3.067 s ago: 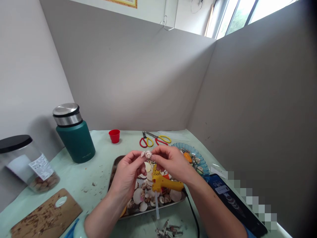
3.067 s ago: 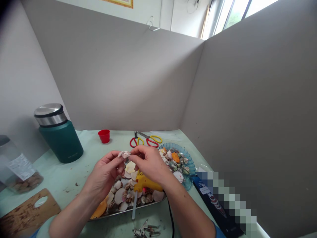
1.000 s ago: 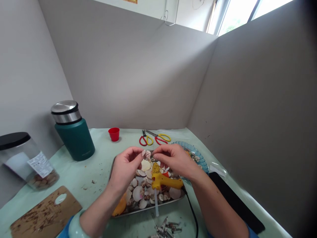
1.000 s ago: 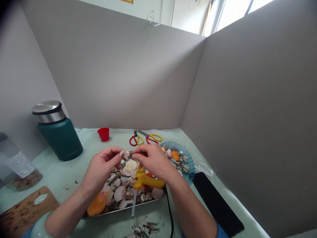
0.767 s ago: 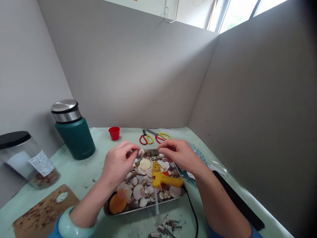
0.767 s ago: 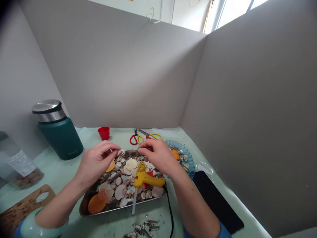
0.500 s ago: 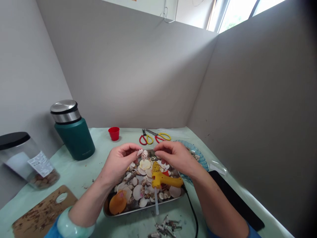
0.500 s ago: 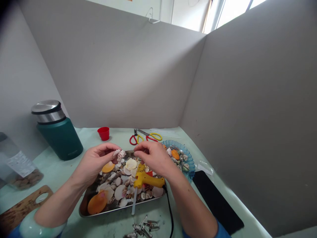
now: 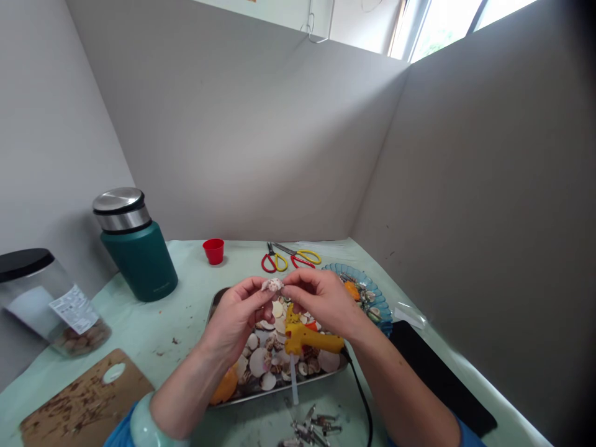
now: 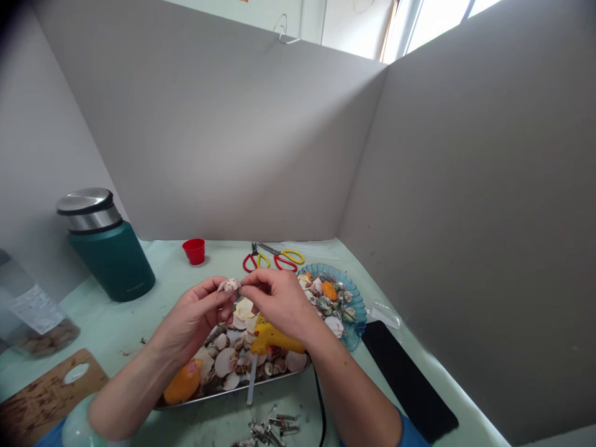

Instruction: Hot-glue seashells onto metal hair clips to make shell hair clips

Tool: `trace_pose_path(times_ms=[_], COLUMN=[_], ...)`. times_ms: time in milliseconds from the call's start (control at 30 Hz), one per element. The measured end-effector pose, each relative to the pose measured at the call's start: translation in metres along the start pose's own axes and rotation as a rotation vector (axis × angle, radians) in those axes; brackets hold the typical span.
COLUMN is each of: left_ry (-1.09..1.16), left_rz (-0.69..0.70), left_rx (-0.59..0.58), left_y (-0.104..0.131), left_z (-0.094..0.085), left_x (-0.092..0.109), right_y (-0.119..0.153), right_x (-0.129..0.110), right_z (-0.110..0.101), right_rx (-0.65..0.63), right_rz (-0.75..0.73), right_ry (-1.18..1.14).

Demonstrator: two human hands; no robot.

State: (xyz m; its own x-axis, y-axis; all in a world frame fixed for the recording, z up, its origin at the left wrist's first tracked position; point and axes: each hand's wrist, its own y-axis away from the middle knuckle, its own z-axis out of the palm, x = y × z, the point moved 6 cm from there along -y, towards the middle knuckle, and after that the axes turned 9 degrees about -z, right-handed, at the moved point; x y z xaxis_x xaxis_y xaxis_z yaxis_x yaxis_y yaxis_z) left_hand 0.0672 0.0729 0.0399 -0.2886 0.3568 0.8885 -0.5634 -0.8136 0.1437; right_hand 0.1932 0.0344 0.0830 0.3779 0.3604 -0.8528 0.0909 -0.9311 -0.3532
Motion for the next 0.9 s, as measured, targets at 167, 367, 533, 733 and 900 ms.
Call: trace_pose_path(times_ms=[167,367,533,733,900], left_ry=[0.043,0.007,-0.071,-0.210,-0.260], left_rz=[-0.033,-0.024,0.049,0.125,0.145], left_rx=[-0.009,0.008,0.075,0.163,0.177], left_y=[0.000,0.001,0.001,0.002,0.004], left_z=[0.003,0.004,0.001,-0.003,-0.003], left_x=[-0.005,-0.005,0.000,0.006,0.007], right_y=[0.000,-0.001,-0.001,-0.001,-0.002], right_x=[0.002,0.004,0.004,0.004,0.003], right_z=[0.001,0.002,0.000,-0.001,-0.005], right_rx=[0.018,0.003,0.016,0.034,0.040], right_rz=[0.000,0.045,0.048,0.010,0.018], right_ry=[-0.005,-0.032,-0.055,-0.070,-0.012])
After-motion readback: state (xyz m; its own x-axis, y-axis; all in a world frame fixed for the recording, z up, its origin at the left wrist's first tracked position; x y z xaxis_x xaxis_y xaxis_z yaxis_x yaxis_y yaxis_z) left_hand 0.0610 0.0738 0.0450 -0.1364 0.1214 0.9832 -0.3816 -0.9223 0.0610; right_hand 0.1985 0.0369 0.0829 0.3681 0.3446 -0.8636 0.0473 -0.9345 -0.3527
